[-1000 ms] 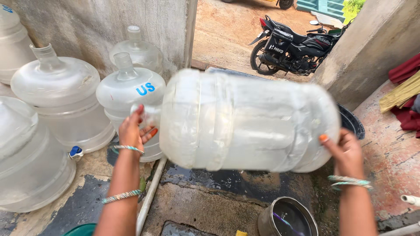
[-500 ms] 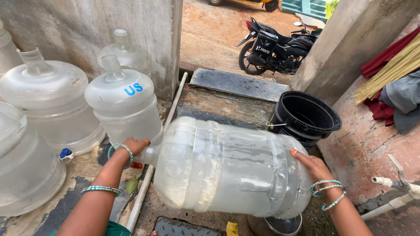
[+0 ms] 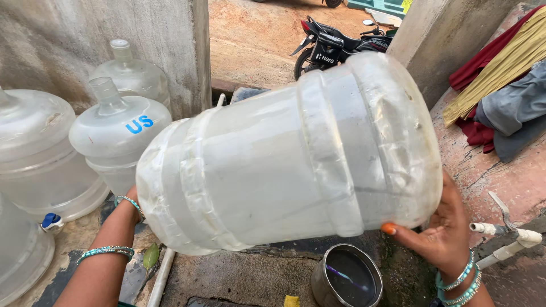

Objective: The person scrubs the exterior of a large plastic water dispenser with a yellow sponge. They rotate the dispenser to clean different sides and then lift it to inspect the surface.

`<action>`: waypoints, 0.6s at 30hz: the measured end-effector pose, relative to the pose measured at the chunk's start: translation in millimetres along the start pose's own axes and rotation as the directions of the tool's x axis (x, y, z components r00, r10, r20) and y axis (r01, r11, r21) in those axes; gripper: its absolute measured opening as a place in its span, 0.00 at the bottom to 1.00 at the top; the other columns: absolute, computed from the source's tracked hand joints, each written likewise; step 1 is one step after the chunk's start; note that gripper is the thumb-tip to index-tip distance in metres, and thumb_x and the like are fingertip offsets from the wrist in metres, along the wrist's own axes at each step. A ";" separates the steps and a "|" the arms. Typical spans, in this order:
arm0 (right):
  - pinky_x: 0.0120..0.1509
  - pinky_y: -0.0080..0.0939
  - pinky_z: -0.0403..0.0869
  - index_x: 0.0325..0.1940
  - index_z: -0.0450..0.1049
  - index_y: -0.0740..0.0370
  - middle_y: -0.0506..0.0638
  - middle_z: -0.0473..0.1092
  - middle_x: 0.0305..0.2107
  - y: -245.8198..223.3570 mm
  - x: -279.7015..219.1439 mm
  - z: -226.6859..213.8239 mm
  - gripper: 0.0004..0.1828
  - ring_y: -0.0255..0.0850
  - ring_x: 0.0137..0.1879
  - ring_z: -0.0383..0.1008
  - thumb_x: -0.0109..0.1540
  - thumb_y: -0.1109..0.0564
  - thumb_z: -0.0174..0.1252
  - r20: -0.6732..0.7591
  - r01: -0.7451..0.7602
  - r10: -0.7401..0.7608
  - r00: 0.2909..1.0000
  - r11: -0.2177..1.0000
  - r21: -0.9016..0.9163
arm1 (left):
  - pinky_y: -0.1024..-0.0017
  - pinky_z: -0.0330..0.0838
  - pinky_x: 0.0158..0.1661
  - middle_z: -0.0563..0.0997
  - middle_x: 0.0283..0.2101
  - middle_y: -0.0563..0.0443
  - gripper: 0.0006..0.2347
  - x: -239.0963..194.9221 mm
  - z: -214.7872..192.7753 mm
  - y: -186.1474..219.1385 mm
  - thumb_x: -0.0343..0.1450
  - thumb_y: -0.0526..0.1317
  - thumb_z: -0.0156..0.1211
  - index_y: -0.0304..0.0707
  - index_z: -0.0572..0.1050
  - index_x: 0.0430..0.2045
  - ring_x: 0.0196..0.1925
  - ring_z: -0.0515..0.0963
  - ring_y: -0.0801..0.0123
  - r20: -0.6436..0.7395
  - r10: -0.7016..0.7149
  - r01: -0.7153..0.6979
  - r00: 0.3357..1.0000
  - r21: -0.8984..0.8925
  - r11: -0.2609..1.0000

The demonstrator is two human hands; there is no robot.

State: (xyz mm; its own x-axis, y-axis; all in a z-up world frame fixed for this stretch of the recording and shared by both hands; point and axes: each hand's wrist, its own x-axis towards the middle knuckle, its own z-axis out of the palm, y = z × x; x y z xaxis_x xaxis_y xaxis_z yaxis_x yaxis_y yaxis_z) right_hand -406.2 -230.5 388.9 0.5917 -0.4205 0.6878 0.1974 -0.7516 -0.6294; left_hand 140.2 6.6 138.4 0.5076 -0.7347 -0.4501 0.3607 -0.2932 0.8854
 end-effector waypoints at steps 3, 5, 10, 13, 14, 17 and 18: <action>0.66 0.47 0.75 0.65 0.62 0.70 0.57 0.66 0.63 35.3 -0.6 -5.7 0.41 0.45 0.64 0.72 0.51 0.60 0.70 -0.003 -0.086 0.086 0.996 0.996 0.015 | 0.66 0.67 0.26 0.83 0.36 0.41 0.26 9.1 0.5 -8.9 0.71 0.58 0.45 0.36 0.80 0.46 0.29 0.73 0.63 -0.007 -0.057 0.057 0.998 0.101 0.993; 0.61 0.47 0.75 0.61 0.67 0.71 0.58 0.69 0.58 64.2 -3.6 -8.2 0.34 0.44 0.59 0.73 0.53 0.58 0.70 -0.032 -0.255 0.255 0.966 0.967 0.024 | 0.69 0.65 0.22 0.84 0.33 0.42 0.27 9.4 1.2 -11.5 0.71 0.60 0.44 0.36 0.81 0.45 0.25 0.71 0.65 -0.027 -0.113 0.116 0.993 0.210 0.971; 0.49 0.47 0.78 0.56 0.74 0.71 0.57 0.79 0.40 135.5 -28.4 -15.2 0.31 0.43 0.42 0.79 0.54 0.49 0.68 -0.061 -0.693 0.690 0.721 0.720 -0.047 | 0.64 0.74 0.31 0.79 0.39 0.47 0.19 -7.9 26.2 -8.3 0.69 0.54 0.51 0.50 0.75 0.50 0.32 0.78 0.63 -0.243 -0.314 0.363 0.918 0.191 0.912; 0.50 0.45 0.75 0.55 0.75 0.74 0.59 0.79 0.40 157.8 -42.3 -17.3 0.32 0.43 0.43 0.78 0.56 0.46 0.66 -0.017 -0.746 0.746 0.666 0.666 0.018 | 0.60 0.76 0.32 0.78 0.42 0.46 0.21 -27.6 43.8 12.1 0.69 0.54 0.56 0.42 0.75 0.50 0.37 0.80 0.58 -0.324 -0.265 0.352 0.908 0.249 0.902; 0.51 0.47 0.77 0.56 0.74 0.72 0.59 0.78 0.40 158.8 -44.6 -20.7 0.32 0.44 0.43 0.79 0.55 0.47 0.66 -0.042 -0.718 0.720 0.693 0.694 0.047 | 0.60 0.77 0.33 0.78 0.43 0.46 0.21 -35.2 46.7 23.1 0.69 0.54 0.56 0.42 0.75 0.50 0.38 0.79 0.57 -0.337 -0.202 0.299 0.920 0.268 0.916; 0.57 0.50 0.77 0.58 0.70 0.70 0.59 0.75 0.44 140.9 -44.3 -42.8 0.33 0.45 0.49 0.78 0.56 0.46 0.65 -0.098 -0.523 0.542 0.835 0.836 0.165 | 0.58 0.80 0.34 0.76 0.51 0.54 0.19 -61.2 48.2 60.8 0.67 0.53 0.55 0.42 0.77 0.47 0.47 0.74 0.67 -0.342 0.101 -0.009 0.934 0.259 0.966; 0.62 0.50 0.75 0.59 0.69 0.72 0.58 0.74 0.47 130.2 -41.6 -53.0 0.33 0.44 0.53 0.76 0.59 0.44 0.65 -0.109 -0.378 0.409 0.906 0.897 0.229 | 0.58 0.80 0.33 0.78 0.49 0.51 0.19 -72.5 45.7 70.8 0.67 0.53 0.56 0.40 0.77 0.44 0.45 0.76 0.67 -0.271 0.253 -0.202 0.929 0.204 0.958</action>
State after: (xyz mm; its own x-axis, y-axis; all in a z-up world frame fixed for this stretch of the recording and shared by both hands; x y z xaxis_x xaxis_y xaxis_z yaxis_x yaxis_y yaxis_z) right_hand -446.5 -337.8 297.5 0.5313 -0.7441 0.4049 0.1322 -0.3993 -0.9072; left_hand 93.2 11.2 239.1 0.7745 -0.5910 -0.2255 0.0838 -0.2574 0.9627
